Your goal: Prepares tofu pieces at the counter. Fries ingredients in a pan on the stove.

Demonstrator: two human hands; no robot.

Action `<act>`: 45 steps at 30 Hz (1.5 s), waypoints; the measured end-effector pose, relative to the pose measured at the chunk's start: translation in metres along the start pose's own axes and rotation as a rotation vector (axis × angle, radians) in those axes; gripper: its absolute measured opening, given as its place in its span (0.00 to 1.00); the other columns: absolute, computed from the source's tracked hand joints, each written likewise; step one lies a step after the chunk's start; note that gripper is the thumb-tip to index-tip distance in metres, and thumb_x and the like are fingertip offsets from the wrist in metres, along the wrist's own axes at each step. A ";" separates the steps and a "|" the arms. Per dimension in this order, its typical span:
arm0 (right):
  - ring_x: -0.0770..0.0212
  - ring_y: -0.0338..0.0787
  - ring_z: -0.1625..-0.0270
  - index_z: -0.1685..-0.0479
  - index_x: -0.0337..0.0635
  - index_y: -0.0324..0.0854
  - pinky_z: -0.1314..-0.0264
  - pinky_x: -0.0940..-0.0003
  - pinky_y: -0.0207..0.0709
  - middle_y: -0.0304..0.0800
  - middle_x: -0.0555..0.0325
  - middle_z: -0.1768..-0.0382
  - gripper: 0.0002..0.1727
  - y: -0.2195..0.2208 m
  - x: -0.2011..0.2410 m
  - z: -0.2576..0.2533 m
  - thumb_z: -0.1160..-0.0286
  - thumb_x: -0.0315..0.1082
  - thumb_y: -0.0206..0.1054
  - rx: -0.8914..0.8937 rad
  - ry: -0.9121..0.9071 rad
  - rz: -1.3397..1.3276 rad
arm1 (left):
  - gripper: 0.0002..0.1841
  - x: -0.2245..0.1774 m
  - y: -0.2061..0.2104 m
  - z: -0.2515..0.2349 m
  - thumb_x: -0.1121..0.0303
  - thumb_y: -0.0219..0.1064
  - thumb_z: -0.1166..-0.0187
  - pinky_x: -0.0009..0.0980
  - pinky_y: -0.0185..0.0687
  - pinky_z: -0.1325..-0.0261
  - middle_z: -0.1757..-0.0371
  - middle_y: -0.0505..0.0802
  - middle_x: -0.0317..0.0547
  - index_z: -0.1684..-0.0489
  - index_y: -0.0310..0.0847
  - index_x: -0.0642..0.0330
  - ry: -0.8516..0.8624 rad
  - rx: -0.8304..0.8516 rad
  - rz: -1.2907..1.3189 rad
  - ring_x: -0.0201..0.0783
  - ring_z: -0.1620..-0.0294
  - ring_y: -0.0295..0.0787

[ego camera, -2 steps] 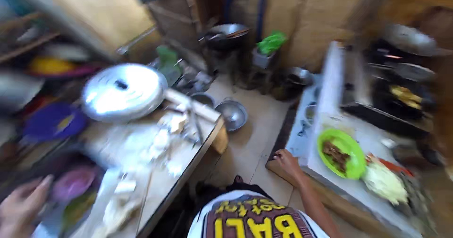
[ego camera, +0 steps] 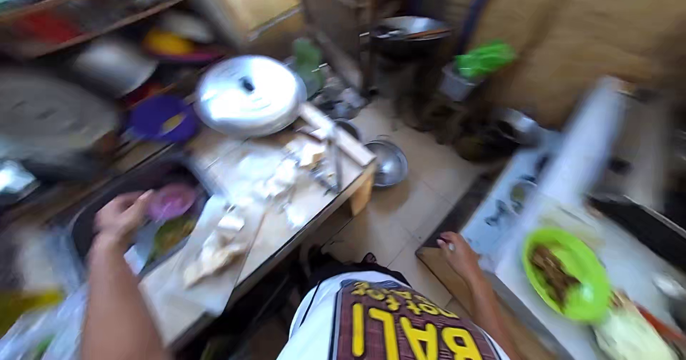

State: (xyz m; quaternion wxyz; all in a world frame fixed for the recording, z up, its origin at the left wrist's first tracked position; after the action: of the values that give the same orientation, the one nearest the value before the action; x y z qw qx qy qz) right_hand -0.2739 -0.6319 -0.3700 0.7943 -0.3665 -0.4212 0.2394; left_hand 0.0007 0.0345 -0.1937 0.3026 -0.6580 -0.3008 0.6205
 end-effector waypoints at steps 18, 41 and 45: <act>0.43 0.94 0.46 0.41 0.25 0.84 0.41 0.50 0.89 0.92 0.34 0.47 0.16 0.151 0.339 -0.027 0.15 0.31 0.62 0.401 -0.829 -0.020 | 0.39 0.134 0.094 0.153 0.46 0.71 0.22 0.63 0.62 0.17 0.16 0.71 0.68 0.18 0.71 0.66 -0.759 0.023 0.053 0.69 0.14 0.62; 0.55 0.95 0.51 0.26 0.25 0.73 0.47 0.64 0.88 0.91 0.38 0.45 0.26 0.304 0.483 0.029 0.17 0.35 0.65 0.923 -0.773 -0.109 | 0.17 0.122 0.127 0.165 0.76 0.60 0.20 0.31 0.83 0.40 0.46 0.89 0.58 0.39 0.76 0.81 -0.701 -0.279 0.997 0.33 0.48 0.88; 0.54 0.94 0.49 0.25 0.25 0.75 0.46 0.65 0.88 0.89 0.36 0.42 0.27 0.306 0.489 0.036 0.17 0.36 0.66 0.941 -0.859 -0.139 | 0.19 0.112 0.124 0.163 0.76 0.63 0.24 0.30 0.86 0.44 0.46 0.86 0.52 0.37 0.69 0.77 -0.718 -0.361 1.140 0.32 0.50 0.87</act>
State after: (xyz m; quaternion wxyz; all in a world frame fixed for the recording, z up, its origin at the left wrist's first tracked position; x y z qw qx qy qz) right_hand -0.0670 -0.0927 -0.3552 0.6444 0.1778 -0.5746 0.4721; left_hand -0.1536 0.0463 -0.3680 -0.3025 -0.5074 -0.0884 0.8020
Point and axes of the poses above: each hand's wrist, its own z-axis away from the middle knuckle, its own y-axis out of the palm, x = y × z, the point moved 2 cm from there along -z, towards the middle knuckle
